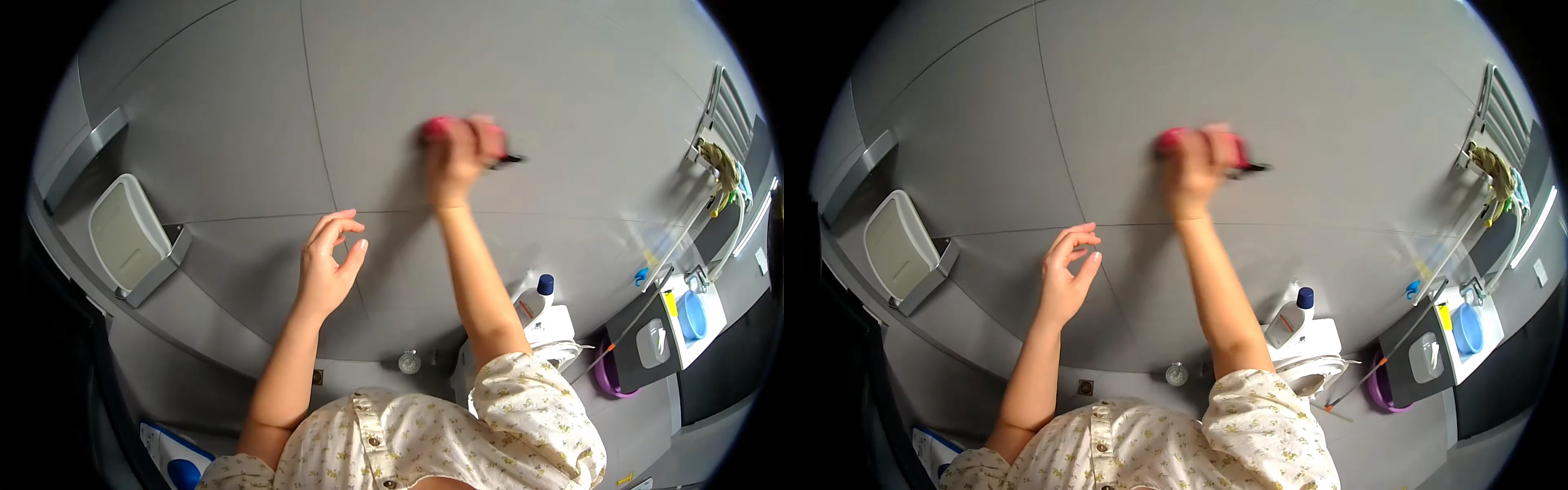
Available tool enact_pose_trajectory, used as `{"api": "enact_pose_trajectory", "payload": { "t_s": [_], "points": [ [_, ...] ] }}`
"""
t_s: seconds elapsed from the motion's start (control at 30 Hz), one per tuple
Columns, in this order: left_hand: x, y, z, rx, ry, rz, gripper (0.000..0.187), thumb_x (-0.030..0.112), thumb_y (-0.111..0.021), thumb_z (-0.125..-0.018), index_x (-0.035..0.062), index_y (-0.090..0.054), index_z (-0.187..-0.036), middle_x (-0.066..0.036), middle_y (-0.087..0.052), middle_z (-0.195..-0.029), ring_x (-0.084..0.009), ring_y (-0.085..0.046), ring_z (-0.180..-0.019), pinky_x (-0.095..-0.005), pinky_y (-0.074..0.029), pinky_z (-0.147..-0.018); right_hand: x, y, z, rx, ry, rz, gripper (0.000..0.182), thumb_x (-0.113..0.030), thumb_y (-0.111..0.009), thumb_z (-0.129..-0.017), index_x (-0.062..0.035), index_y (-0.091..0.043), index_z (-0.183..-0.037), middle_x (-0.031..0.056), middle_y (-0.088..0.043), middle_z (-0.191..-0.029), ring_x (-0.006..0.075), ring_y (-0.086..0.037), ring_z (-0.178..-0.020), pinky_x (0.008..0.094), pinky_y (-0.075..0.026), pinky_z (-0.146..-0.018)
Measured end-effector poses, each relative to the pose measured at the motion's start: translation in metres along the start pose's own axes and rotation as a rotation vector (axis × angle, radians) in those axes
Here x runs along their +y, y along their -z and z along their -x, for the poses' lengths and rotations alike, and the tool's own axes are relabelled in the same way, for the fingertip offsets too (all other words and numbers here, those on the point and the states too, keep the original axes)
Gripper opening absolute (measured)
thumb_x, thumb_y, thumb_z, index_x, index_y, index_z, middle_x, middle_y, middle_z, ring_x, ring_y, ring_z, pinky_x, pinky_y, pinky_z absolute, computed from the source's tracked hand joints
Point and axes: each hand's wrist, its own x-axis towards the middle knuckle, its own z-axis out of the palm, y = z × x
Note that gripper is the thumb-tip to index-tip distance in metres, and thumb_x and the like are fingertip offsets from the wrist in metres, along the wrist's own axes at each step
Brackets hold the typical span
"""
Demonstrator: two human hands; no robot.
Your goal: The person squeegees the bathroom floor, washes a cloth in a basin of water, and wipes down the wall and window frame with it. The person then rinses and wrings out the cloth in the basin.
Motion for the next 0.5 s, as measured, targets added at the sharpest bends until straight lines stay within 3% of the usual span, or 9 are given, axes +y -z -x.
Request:
{"api": "enact_pose_trajectory", "payload": {
  "t_s": [0.07,0.17,0.23,0.27,0.33,0.37,0.4,0.43,0.5],
  "points": [
    [0.005,0.003,-0.003,0.001,-0.009,0.039,0.015,0.001,-0.059,-0.083,0.0009,-0.059,-0.098,-0.012,-0.056,-0.120,-0.0217,-0.058,-0.105,-0.0337,-0.048,-0.087,-0.042,-0.028,0.056,-0.299,0.211,-0.222,0.036,-0.003,-0.065,-0.069,-0.0096,-0.062,-0.104,0.0106,-0.049,-0.124,0.0314,-0.043,-0.120,0.0469,-0.039,-0.093],
    [0.006,0.001,-0.005,-0.006,-0.063,0.039,0.015,0.001,-0.060,-0.083,0.0002,-0.059,-0.098,-0.012,-0.057,-0.120,-0.0200,-0.058,-0.104,-0.0321,-0.048,-0.087,-0.093,-0.014,0.092,-0.942,0.407,-0.373,0.037,-0.023,-0.055,-0.082,-0.0113,-0.059,-0.117,0.0027,-0.048,-0.128,0.0207,-0.041,-0.127,0.0396,-0.035,-0.101],
    [0.004,-0.003,-0.007,-0.022,-0.117,0.022,0.015,0.002,-0.060,-0.083,0.0002,-0.060,-0.098,-0.012,-0.057,-0.119,-0.0191,-0.058,-0.104,-0.0313,-0.048,-0.086,-0.084,-0.001,0.116,-1.015,0.088,-0.804,0.033,-0.028,-0.053,-0.083,-0.0144,-0.060,-0.112,0.0002,-0.048,-0.128,0.0171,-0.040,-0.128,0.0352,-0.033,-0.103],
    [0.010,-0.004,-0.008,-0.039,-0.090,0.036,0.015,0.002,-0.059,-0.083,0.0003,-0.060,-0.098,-0.012,-0.057,-0.120,-0.0194,-0.057,-0.105,-0.0316,-0.048,-0.087,-0.069,-0.007,0.120,-0.830,0.385,-0.639,0.026,-0.025,-0.057,-0.079,-0.0173,-0.061,-0.104,-0.0001,-0.050,-0.124,0.0181,-0.045,-0.121,0.0365,-0.039,-0.093],
    [0.014,-0.009,-0.010,-0.025,-0.044,0.067,0.015,0.007,-0.063,-0.081,0.0020,-0.060,-0.095,-0.012,-0.059,-0.117,-0.0249,-0.059,-0.102,-0.0346,-0.048,-0.083,-0.043,0.021,0.059,-0.742,0.583,-0.152,0.026,-0.022,-0.061,-0.075,-0.0199,-0.061,-0.101,-0.0005,-0.053,-0.115,0.0212,-0.049,-0.110,0.0384,-0.042,-0.081],
    [0.015,-0.011,-0.010,-0.030,-0.050,0.070,0.015,0.007,-0.063,-0.081,0.0020,-0.060,-0.095,-0.012,-0.059,-0.117,-0.0249,-0.059,-0.102,-0.0346,-0.048,-0.083,-0.028,0.038,0.034,-0.704,0.376,-0.089,0.029,-0.016,-0.063,-0.069,-0.0221,-0.061,-0.098,-0.0011,-0.051,-0.105,0.0227,-0.049,-0.099,0.0403,-0.040,-0.069],
    [0.016,-0.012,-0.012,-0.039,-0.049,0.057,0.015,0.007,-0.063,-0.081,0.0023,-0.060,-0.095,-0.012,-0.059,-0.117,-0.0250,-0.059,-0.102,-0.0346,-0.048,-0.083,-0.009,0.051,0.010,-0.945,0.093,0.115,0.026,-0.013,-0.062,-0.068,-0.0219,-0.062,-0.092,0.0008,-0.048,-0.101,0.0240,-0.047,-0.098,0.0416,-0.038,-0.072],
    [0.016,-0.013,-0.013,-0.046,-0.046,0.042,0.015,0.007,-0.063,-0.081,0.0026,-0.060,-0.095,-0.012,-0.059,-0.118,-0.0250,-0.059,-0.102,-0.0347,-0.048,-0.083,0.038,0.044,0.021,-0.139,0.328,0.365,0.023,-0.013,-0.060,-0.069,-0.0210,-0.064,-0.090,0.0031,-0.046,-0.101,0.0245,-0.045,-0.095,0.0410,-0.035,-0.074],
    [0.017,-0.013,-0.015,-0.046,-0.058,0.040,0.015,0.008,-0.063,-0.081,0.0027,-0.060,-0.095,-0.013,-0.058,-0.119,-0.0251,-0.059,-0.102,-0.0350,-0.048,-0.083,0.108,0.069,-0.020,0.115,0.163,0.679,0.034,-0.017,-0.061,-0.073,-0.0229,-0.062,-0.107,0.0048,-0.044,-0.105,0.0234,-0.043,-0.091,0.0413,-0.032,-0.077]
  ]
}}
